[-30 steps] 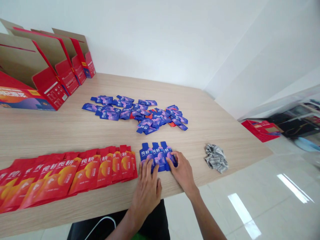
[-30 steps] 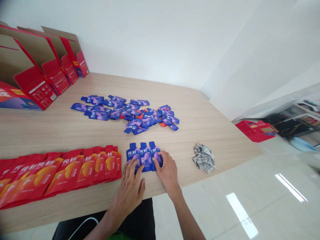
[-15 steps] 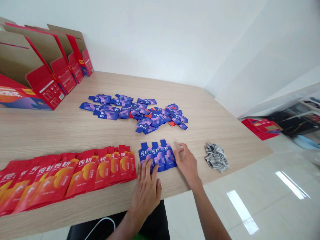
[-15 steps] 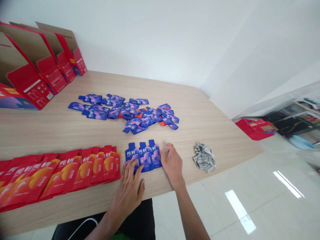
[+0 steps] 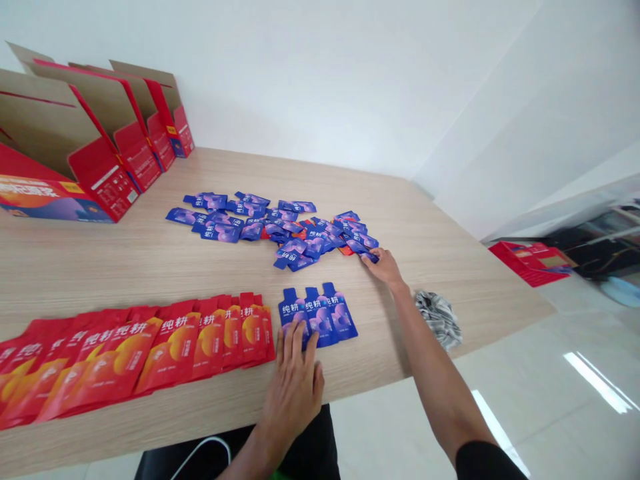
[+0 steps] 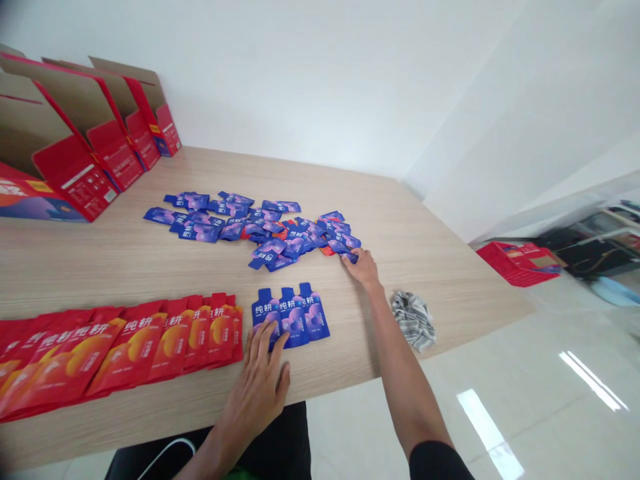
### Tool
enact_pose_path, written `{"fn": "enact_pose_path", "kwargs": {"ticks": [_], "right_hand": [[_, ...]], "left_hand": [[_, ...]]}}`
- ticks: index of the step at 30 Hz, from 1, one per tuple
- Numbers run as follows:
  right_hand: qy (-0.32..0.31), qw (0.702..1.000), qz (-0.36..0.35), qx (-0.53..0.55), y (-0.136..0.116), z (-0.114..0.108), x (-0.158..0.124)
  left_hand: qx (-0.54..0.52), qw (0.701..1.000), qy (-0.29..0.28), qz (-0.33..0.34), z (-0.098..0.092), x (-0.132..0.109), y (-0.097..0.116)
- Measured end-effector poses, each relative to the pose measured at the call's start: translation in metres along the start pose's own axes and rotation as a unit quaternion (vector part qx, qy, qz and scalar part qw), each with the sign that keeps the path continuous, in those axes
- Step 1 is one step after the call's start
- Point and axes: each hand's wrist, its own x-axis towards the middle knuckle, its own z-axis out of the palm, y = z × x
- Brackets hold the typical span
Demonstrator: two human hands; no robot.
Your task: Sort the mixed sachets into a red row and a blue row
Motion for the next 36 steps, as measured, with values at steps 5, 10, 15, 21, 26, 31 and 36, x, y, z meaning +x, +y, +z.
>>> {"fn": "enact_pose_path", "kwargs": {"ticks": [5,10,15,21,26,31,36], "right_hand": [[-0.003,0.999,0.005,-0.047,0.016,-0.008,-0.046],[0.025,0.999,-0.021,-0.022,0.020,-0.007,-0.129],[0.028,0.998,-0.047,0.039,0.001,-0.001,-0.186],[0.057,0.995,-0.056,0.066,-0.011,0.002,-0.211],[0.050,0.994,-0.063,0.076,-0.014,0.002,-0.221],[0.051,0.994,-0.057,0.077,-0.008,-0.002,-0.210],[0.108,0.989,-0.092,0.031,0.009,-0.016,-0.107]], "left_hand": [[-0.007,1.000,0.002,-0.003,-0.002,0.001,0.000],[-0.006,1.000,-0.001,0.001,-0.002,0.002,0.000],[-0.011,1.000,0.003,-0.002,-0.002,0.002,0.000],[-0.010,1.000,0.002,-0.004,-0.002,0.001,0.000],[-0.008,1.000,0.000,0.001,-0.003,0.003,0.001],[-0.011,1.000,0.003,-0.003,-0.003,0.003,0.001],[-0.008,1.000,-0.001,-0.004,-0.001,0.001,0.000]]}}
